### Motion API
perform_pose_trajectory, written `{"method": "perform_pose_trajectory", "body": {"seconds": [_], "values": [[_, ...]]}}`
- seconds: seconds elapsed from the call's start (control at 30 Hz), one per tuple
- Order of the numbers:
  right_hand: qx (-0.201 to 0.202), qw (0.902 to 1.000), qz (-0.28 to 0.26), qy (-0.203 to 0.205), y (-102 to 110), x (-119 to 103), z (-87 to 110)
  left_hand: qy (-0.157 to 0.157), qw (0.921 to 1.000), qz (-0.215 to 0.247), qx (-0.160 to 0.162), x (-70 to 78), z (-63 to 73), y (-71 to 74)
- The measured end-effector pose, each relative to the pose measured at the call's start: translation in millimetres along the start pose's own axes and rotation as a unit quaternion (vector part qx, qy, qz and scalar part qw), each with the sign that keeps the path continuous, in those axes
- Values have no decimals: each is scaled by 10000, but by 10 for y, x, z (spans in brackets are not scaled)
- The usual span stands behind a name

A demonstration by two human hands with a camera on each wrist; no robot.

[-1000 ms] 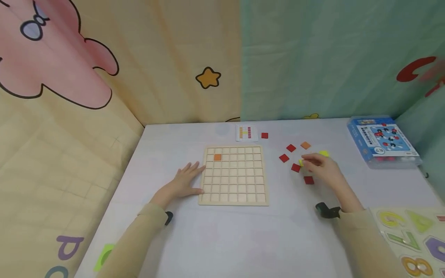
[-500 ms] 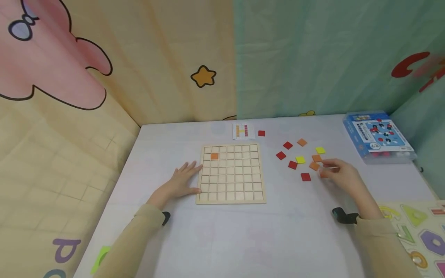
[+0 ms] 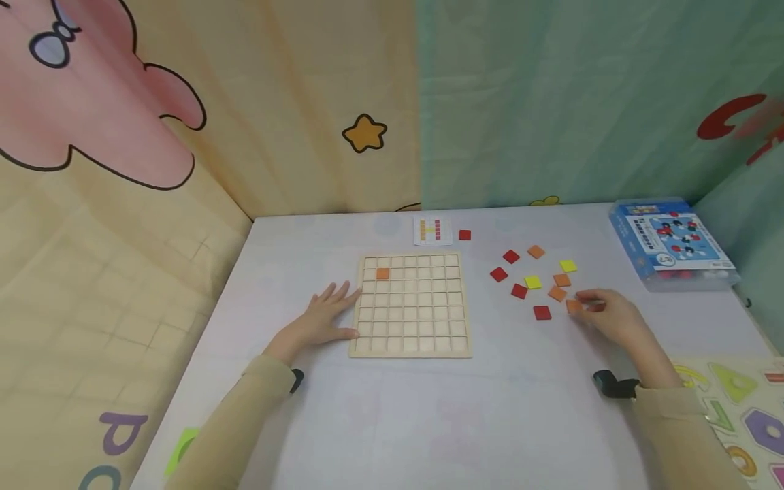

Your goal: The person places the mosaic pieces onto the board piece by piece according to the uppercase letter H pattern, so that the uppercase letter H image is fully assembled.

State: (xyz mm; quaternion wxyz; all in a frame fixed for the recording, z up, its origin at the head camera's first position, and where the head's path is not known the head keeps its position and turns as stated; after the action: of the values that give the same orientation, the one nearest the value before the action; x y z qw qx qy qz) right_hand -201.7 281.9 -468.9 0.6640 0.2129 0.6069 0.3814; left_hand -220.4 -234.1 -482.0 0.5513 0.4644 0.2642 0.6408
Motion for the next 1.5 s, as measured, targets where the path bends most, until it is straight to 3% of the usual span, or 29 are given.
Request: {"method": "perform_pose_trajectory", "body": {"seconds": [0.47, 0.97, 1.1, 1.23, 1.5], "values": [[-102, 9995, 307, 17, 2, 86, -81, 189, 9997, 21, -138, 104, 5, 0], [-59, 10000, 61, -29, 17, 37, -68, 171, 9996, -70, -196, 148, -9, 30], [53, 9997, -166, 183, -28, -145, -94, 91, 9996, -44, -263, 165, -18, 18], [133, 9971, -595, 455, -154, -471, -237, 11, 9996, -35, -274, 185, -28, 22], [27, 9817, -1700, 852, -702, -1310, -716, -3, 9995, 151, -276, 175, -40, 7]]}}
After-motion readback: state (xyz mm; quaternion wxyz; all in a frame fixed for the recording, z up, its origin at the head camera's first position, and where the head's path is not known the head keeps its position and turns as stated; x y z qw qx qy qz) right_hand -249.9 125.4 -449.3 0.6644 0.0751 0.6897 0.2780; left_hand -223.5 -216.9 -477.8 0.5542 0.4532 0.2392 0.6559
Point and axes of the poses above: each hand's wrist, its own z-axis away from the middle knuckle, its own y-axis out of the back of the hand, x = y × z, the point moved 4 cm from there along -z, towards the middle knuckle, and after that the axes turned 14 degrees about y, right-handed, at the moved point
